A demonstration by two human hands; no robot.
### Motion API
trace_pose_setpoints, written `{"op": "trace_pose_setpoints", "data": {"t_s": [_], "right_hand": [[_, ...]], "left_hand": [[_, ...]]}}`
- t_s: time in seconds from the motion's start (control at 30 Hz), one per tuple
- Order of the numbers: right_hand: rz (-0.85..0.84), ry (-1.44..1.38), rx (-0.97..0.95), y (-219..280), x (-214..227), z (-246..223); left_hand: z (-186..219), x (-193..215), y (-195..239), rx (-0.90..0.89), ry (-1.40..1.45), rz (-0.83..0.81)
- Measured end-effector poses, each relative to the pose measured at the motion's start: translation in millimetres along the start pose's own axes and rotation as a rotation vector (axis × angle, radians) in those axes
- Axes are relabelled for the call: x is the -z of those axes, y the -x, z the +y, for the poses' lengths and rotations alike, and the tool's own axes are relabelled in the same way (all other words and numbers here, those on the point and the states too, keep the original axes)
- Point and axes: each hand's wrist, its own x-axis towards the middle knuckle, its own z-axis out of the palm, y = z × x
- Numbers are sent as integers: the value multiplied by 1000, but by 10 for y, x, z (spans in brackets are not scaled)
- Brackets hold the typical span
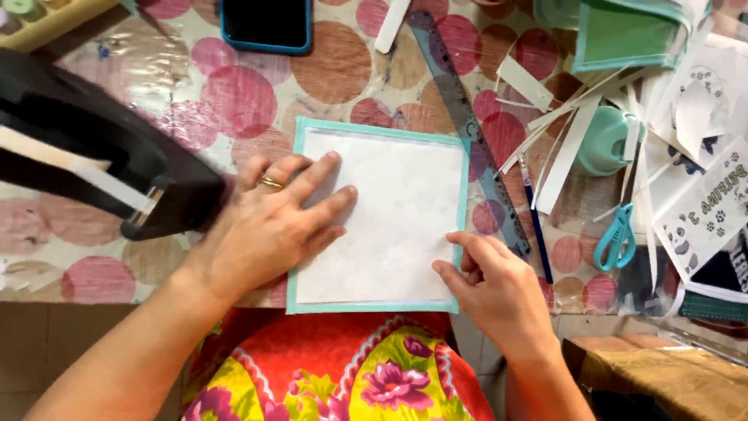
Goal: Cutting out a printed panda design and taping it onto a white paper sheet to create a craft item.
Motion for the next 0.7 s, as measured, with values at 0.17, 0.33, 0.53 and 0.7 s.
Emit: {"op": "trace_pose_setpoints", "data": {"t_s": [0.17, 0.33, 0.53, 0.7], "right_hand": [[-54, 77, -57, -30, 18, -14], [4, -29, -13, 30, -27, -42], [150, -281, -95, 168, -112, -23], [235, -468, -167, 210, -136, -27]], "left_hand": [[-60, -67, 34, -24, 43, -129], [-60, -65, 34, -21, 30, -114], [-67, -43, 24, -22, 54, -121], [-64, -49, 33, -20, 23, -103]]}}
